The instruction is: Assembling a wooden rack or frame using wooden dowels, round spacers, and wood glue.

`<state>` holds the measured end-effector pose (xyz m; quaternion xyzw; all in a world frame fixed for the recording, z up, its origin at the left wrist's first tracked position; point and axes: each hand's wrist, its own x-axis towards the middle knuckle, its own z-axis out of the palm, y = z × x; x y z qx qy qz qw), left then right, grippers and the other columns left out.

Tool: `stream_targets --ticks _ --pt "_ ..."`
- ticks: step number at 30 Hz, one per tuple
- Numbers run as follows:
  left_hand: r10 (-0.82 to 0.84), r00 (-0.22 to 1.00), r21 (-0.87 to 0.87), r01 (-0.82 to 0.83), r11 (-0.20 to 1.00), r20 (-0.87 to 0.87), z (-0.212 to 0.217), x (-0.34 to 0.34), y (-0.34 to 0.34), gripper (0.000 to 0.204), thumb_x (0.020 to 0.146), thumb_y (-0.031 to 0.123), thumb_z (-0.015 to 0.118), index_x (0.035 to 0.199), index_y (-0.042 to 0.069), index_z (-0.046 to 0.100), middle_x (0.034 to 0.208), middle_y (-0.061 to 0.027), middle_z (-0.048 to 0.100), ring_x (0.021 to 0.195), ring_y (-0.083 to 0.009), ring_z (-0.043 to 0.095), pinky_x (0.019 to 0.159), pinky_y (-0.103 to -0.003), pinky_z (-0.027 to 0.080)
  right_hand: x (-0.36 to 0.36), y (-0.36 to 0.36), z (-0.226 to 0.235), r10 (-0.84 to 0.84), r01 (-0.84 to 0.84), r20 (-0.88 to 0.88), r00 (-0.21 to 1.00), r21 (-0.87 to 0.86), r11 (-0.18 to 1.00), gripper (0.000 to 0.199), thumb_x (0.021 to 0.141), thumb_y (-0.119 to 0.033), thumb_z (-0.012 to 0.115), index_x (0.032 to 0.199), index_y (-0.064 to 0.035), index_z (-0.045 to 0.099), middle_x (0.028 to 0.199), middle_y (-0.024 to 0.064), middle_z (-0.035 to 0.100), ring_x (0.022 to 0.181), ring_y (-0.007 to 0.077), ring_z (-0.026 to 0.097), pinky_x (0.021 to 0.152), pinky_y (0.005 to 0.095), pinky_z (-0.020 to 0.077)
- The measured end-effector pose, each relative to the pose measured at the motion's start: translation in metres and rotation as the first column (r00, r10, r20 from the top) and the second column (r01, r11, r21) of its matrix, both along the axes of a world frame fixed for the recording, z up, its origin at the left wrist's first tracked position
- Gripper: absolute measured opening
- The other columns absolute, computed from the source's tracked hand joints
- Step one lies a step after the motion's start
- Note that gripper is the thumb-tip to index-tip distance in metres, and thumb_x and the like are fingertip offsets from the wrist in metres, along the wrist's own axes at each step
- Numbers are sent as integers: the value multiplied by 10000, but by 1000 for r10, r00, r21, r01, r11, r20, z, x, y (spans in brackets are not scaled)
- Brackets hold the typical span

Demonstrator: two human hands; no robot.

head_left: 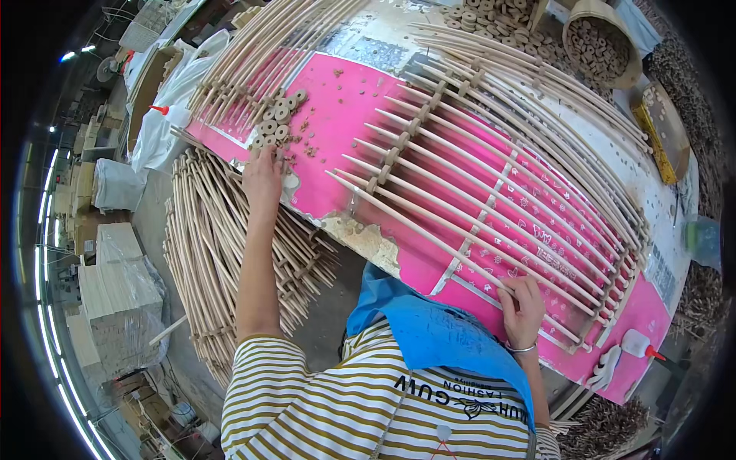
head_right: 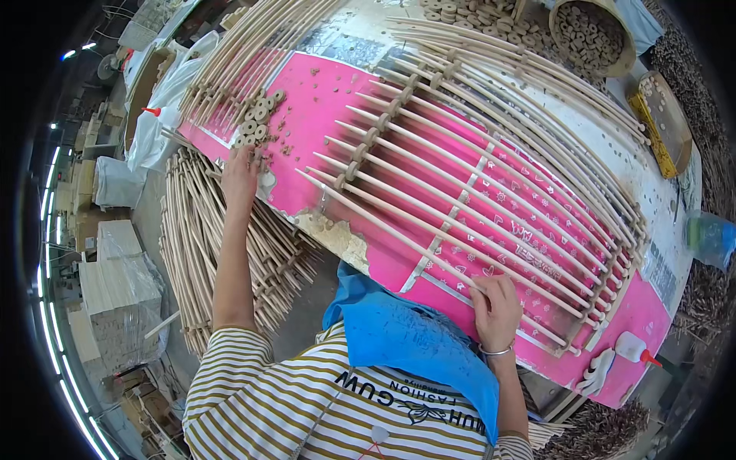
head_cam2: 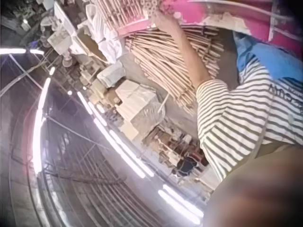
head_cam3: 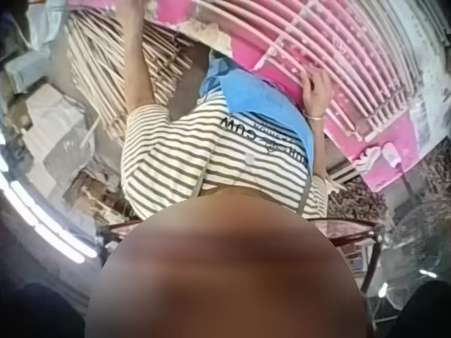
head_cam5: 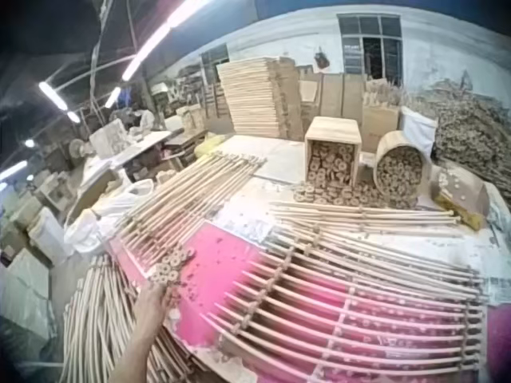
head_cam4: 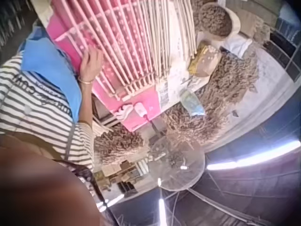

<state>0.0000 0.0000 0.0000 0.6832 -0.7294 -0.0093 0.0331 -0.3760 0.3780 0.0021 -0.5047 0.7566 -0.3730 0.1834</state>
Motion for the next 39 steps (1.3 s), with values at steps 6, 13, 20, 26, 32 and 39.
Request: stream_targets --ticks 6,13,20,26,32,39 --pt "191 355 295 267 917 -915 10 -17 18 350 1036 236 699 1320 32 687 1099 -21 732 1073 -133 671 939 -308 513 0 -7 5 -16 16 15 1000 -18 1000 157 862 -2 766 1014 -14 733 922 128 652 840 279 681 714 365 538" --pt "419 63 403 431 807 -906 -1 -21 36 360 1047 240 688 1322 7 674 1092 -43 740 1010 -126 701 918 -271 557 -3 -11 8 1 -1 5 1000 -15 1000 165 859 -2 766 1022 -16 739 926 124 651 833 272 678 702 363 530" --pt "411 117 420 416 806 -904 2 -24 41 364 1027 211 710 1313 -11 671 1076 -49 735 978 -120 691 905 -267 554 -10 -10 9 36 -37 -61 997 -18 999 162 862 -17 771 1021 -23 741 928 118 655 830 262 676 694 363 526" --pt "369 272 458 500 735 -889 4 -29 52 355 942 267 803 1171 11 715 1007 -23 724 902 -98 645 865 -270 525 -7 -21 18 47 -54 -117 992 -59 997 145 866 -24 774 1003 -20 727 933 123 660 829 273 676 705 369 528" --pt "393 310 497 431 753 -866 6 -33 77 391 927 307 817 1157 6 719 993 -46 744 915 -123 674 867 -278 530 -3 -16 15 31 -31 -56 998 1 1000 123 881 -42 769 979 -17 699 903 125 660 840 297 677 709 392 521" --pt "342 390 498 427 755 -855 -11 -38 76 347 1006 293 715 1211 13 707 1080 -48 732 981 -129 688 891 -299 541 -2 -15 4 51 -55 -193 980 -13 998 190 920 -179 765 1057 -59 714 997 147 702 941 334 691 801 432 552"
